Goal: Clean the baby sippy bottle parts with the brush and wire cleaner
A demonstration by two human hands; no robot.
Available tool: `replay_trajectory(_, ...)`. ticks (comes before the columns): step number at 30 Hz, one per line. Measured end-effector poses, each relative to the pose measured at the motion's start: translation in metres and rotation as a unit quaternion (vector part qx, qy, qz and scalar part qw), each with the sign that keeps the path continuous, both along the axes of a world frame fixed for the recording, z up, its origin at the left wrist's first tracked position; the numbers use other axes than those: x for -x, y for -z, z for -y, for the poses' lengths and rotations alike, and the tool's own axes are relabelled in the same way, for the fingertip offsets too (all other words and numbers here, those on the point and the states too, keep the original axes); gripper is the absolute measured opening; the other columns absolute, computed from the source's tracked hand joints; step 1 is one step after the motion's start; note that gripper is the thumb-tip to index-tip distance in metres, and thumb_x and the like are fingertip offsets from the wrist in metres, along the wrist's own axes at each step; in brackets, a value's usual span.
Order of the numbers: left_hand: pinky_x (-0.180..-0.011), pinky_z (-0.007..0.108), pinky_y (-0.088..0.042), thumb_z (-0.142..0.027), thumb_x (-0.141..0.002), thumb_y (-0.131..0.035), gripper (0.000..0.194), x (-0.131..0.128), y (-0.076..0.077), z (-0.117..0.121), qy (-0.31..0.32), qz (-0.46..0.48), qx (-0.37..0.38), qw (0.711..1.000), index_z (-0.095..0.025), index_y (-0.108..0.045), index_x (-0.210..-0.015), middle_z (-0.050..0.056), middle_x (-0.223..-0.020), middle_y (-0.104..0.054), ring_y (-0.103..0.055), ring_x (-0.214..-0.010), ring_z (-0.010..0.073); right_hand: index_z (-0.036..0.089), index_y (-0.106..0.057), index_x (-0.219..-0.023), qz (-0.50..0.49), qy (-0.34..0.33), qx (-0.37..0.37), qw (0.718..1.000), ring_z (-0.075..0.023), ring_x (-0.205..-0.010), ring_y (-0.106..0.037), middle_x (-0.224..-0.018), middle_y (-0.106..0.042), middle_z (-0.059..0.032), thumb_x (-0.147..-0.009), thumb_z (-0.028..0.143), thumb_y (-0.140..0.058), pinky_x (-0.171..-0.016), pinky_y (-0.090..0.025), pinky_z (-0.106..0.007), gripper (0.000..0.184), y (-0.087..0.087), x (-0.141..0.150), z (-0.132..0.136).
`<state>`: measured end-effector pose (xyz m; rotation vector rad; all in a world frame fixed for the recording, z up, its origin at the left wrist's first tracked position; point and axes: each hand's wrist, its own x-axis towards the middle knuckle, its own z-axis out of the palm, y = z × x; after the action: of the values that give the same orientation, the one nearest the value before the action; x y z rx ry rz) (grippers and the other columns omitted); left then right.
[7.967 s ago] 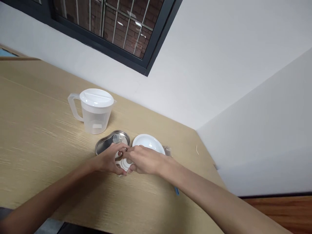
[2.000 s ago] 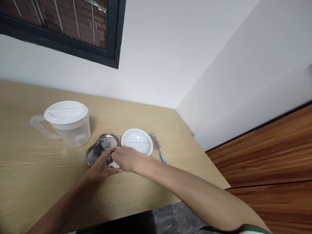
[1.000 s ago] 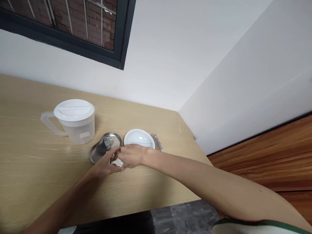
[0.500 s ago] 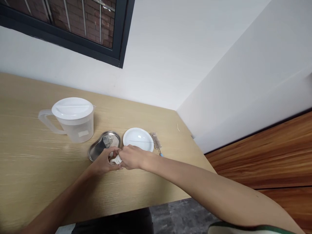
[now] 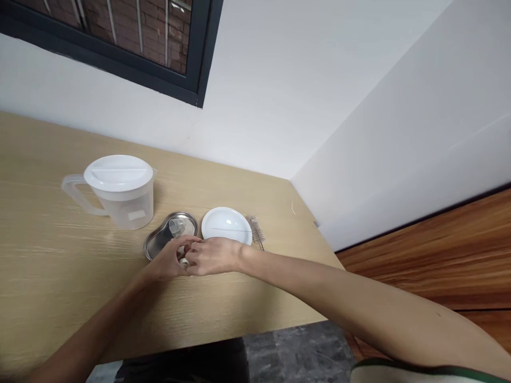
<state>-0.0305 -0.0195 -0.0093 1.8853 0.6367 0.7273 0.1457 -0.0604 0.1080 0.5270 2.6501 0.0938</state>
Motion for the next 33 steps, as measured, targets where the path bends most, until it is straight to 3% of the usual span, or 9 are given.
replay_trajectory(4,-0.085,0.035,-0.048,-0.030,-0.059,-0.085,0.064,0.000,0.002,0.000,0.006,-0.011,-0.016,1.000,-0.019,-0.061,-0.117,0.005,-0.105,-0.068,-0.061,-0.090,0.0217,0.019,-0.062,-0.122,-0.007,0.018,0.041,0.999,-0.0212,-0.119,-0.055,-0.121,-0.066,-0.0085,-0.101,0.004,-0.034,-0.088,-0.050,-0.033,0.038,-0.003,-0.003,-0.005)
replay_trajectory(7,-0.093,0.040,-0.045,-0.033,-0.060,-0.086,0.066,0.000,0.004,0.001,-0.008,-0.018,-0.030,0.999,-0.019,-0.059,-0.118,0.006,-0.108,-0.067,-0.059,-0.096,0.0243,0.016,-0.060,-0.128,-0.011,0.140,0.075,0.987,-0.0232,-0.118,-0.060,-0.130,-0.063,-0.0124,-0.101,0.022,-0.048,-0.089,-0.050,-0.032,0.030,-0.006,-0.001,-0.006)
replay_trajectory(11,-0.092,0.040,-0.044,-0.034,-0.061,-0.084,0.069,-0.001,0.006,0.001,-0.009,-0.021,-0.042,0.999,-0.020,-0.056,-0.122,0.005,-0.103,-0.067,-0.058,-0.088,0.0218,0.010,-0.066,-0.121,-0.005,0.315,0.074,0.946,-0.0289,-0.089,-0.071,-0.101,-0.073,-0.0162,-0.094,0.049,-0.058,-0.073,-0.052,-0.035,0.048,-0.011,0.014,-0.002)
replay_trajectory(14,-0.091,0.040,-0.044,-0.031,-0.060,-0.083,0.068,-0.001,0.007,0.000,-0.002,-0.021,-0.048,0.999,-0.020,-0.056,-0.122,0.004,-0.100,-0.067,-0.058,-0.084,0.0206,0.013,-0.074,-0.104,-0.004,0.411,0.057,0.910,-0.0284,-0.082,-0.072,-0.083,-0.073,-0.0136,-0.096,0.047,-0.053,-0.065,-0.050,-0.032,0.040,-0.014,0.029,0.003)
replay_trajectory(18,-0.088,0.038,-0.044,-0.028,-0.060,-0.080,0.063,-0.001,0.009,-0.002,-0.002,-0.022,-0.059,0.998,-0.020,-0.059,-0.118,0.002,-0.096,-0.066,-0.057,-0.083,0.0211,0.018,-0.076,-0.099,-0.017,0.482,0.054,0.874,-0.0261,-0.079,-0.073,-0.082,-0.074,-0.0112,-0.091,0.052,-0.059,-0.059,-0.047,-0.028,0.038,-0.017,0.035,0.007)
replay_trajectory(22,-0.088,0.037,-0.045,-0.025,-0.059,-0.078,0.065,-0.001,0.013,-0.003,-0.007,-0.021,-0.070,0.997,-0.021,-0.059,-0.121,0.002,-0.096,-0.065,-0.057,-0.083,0.0201,0.017,-0.075,-0.093,-0.036,0.505,0.044,0.861,-0.0257,-0.073,-0.072,-0.081,-0.074,-0.0120,-0.091,0.061,-0.055,-0.058,-0.047,-0.029,0.049,-0.013,0.031,0.013)
replay_trajectory(25,-0.088,0.037,-0.045,-0.021,-0.059,-0.075,0.066,-0.001,0.012,-0.002,-0.010,-0.018,-0.080,0.997,-0.021,-0.058,-0.123,0.000,-0.091,-0.063,-0.058,-0.083,0.0192,0.014,-0.073,-0.097,-0.056,0.495,0.026,0.867,-0.0272,-0.076,-0.073,-0.084,-0.074,-0.0143,-0.099,0.052,-0.044,-0.063,-0.050,-0.031,0.048,-0.006,0.029,0.019)
replay_trajectory(33,-0.087,0.037,-0.047,-0.022,-0.059,-0.076,0.069,-0.001,0.013,-0.001,-0.012,-0.019,-0.088,0.996,-0.021,-0.057,-0.126,-0.001,-0.089,-0.064,-0.058,-0.080,0.0189,0.006,-0.056,-0.130,-0.099,0.369,0.029,0.924,-0.0289,-0.106,-0.067,-0.116,-0.067,-0.0198,-0.100,0.040,-0.052,-0.088,-0.053,-0.039,0.045,0.004,0.013,0.025)
